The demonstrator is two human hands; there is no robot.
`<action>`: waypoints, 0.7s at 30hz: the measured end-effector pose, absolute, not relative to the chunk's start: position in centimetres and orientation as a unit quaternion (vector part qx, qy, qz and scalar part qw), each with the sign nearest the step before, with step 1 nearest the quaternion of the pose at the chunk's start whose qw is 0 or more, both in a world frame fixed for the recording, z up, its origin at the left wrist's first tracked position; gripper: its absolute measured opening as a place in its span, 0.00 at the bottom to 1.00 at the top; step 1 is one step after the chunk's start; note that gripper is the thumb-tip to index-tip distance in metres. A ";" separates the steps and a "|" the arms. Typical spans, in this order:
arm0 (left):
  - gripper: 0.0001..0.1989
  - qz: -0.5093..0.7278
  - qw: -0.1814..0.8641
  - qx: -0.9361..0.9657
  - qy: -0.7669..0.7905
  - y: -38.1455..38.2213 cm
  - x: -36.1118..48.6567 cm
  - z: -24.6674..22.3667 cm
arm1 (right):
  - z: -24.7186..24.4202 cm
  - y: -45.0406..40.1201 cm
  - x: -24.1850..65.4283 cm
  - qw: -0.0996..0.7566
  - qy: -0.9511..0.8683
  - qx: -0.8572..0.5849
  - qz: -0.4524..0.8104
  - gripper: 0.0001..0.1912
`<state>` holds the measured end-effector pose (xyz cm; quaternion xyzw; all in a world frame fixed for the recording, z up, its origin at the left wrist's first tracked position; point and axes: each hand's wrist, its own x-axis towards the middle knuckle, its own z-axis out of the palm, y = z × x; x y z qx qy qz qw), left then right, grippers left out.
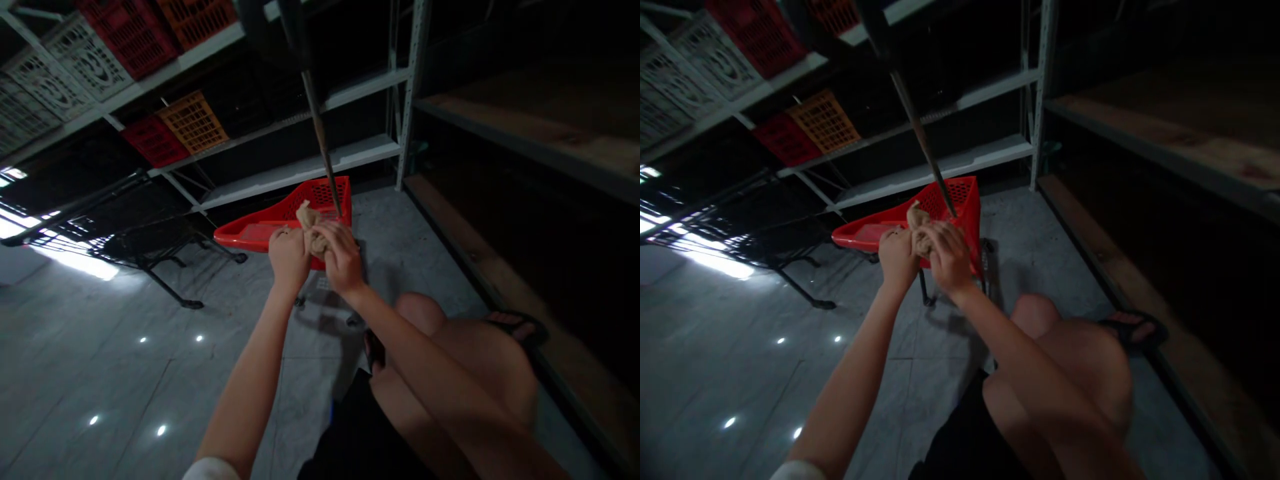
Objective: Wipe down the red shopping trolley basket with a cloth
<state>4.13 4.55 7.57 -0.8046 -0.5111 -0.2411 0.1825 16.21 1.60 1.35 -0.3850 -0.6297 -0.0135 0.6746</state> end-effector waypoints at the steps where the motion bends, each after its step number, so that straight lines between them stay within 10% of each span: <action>1: 0.24 -0.243 0.176 -0.809 -0.506 4.1 5.3 7.6 | 1.3 2.2 17.5 0.682 -0.615 -0.395 -0.007 0.26; 13: 0.21 -0.236 0.135 -0.816 -0.511 3.7 -1.2 10.0 | 3.5 4.1 31.3 0.545 -0.628 -0.549 0.086 0.15; 21: 0.23 -0.208 0.243 -0.771 -0.550 3.2 0.0 8.1 | 3.3 2.0 26.7 0.529 -0.605 -0.580 -0.134 0.21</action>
